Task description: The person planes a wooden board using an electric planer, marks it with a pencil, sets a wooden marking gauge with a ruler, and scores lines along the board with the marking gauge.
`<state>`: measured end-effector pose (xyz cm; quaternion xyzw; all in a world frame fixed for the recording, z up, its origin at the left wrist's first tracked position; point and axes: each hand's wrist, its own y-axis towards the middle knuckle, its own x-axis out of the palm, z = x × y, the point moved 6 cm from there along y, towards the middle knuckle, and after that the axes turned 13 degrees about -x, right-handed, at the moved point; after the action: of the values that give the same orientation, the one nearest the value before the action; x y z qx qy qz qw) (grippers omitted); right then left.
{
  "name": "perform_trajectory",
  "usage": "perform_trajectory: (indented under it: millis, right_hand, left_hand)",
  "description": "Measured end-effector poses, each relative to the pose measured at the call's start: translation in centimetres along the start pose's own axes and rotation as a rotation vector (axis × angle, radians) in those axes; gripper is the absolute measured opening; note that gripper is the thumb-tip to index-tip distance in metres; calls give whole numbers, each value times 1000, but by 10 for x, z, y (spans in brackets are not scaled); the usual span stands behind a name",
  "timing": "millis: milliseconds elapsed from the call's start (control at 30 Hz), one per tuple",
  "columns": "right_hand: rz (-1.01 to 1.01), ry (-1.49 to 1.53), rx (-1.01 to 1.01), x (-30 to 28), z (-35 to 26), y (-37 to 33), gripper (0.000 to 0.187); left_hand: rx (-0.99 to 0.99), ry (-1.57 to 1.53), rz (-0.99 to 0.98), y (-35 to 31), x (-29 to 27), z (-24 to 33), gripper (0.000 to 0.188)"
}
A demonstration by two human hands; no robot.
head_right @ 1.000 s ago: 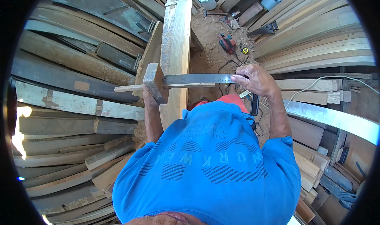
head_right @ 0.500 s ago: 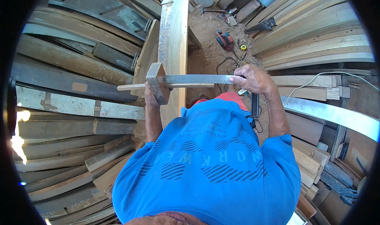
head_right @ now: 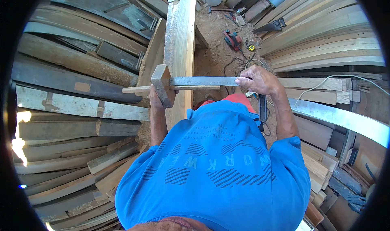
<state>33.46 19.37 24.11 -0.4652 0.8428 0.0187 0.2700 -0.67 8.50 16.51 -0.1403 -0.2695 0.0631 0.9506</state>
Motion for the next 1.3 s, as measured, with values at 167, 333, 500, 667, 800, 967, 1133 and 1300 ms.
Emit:
perform_trajectory:
  millis: [167,333,500,667,800,967,1133,1300]
  right_hand:
    - [-20,45,-4,5,10,7,48]
    - [-22,74,-8,8,10,12,48]
    - [16,41,-11,4,11,13,46]
    - [22,19,3,2,15,13,45]
    - [31,22,20,1,14,11,46]
    - [44,45,7,1,14,8,46]
    - [63,52,33,6,21,6,46]
    - [87,90,-3,11,32,3,46]
  left_hand:
    - [-27,19,25,-2,-7,-4,45]
    - [-45,31,57,-2,-17,-11,45]
    - [-53,-69,17,6,-25,-20,68]
    - [-41,-74,-25,12,-23,-20,62]
    - [-46,-48,-42,15,-17,-17,57]
    - [-59,4,-39,20,-21,-19,53]
    - [-21,109,-93,25,-23,-18,52]
    - [-67,37,-48,25,-16,-16,56]
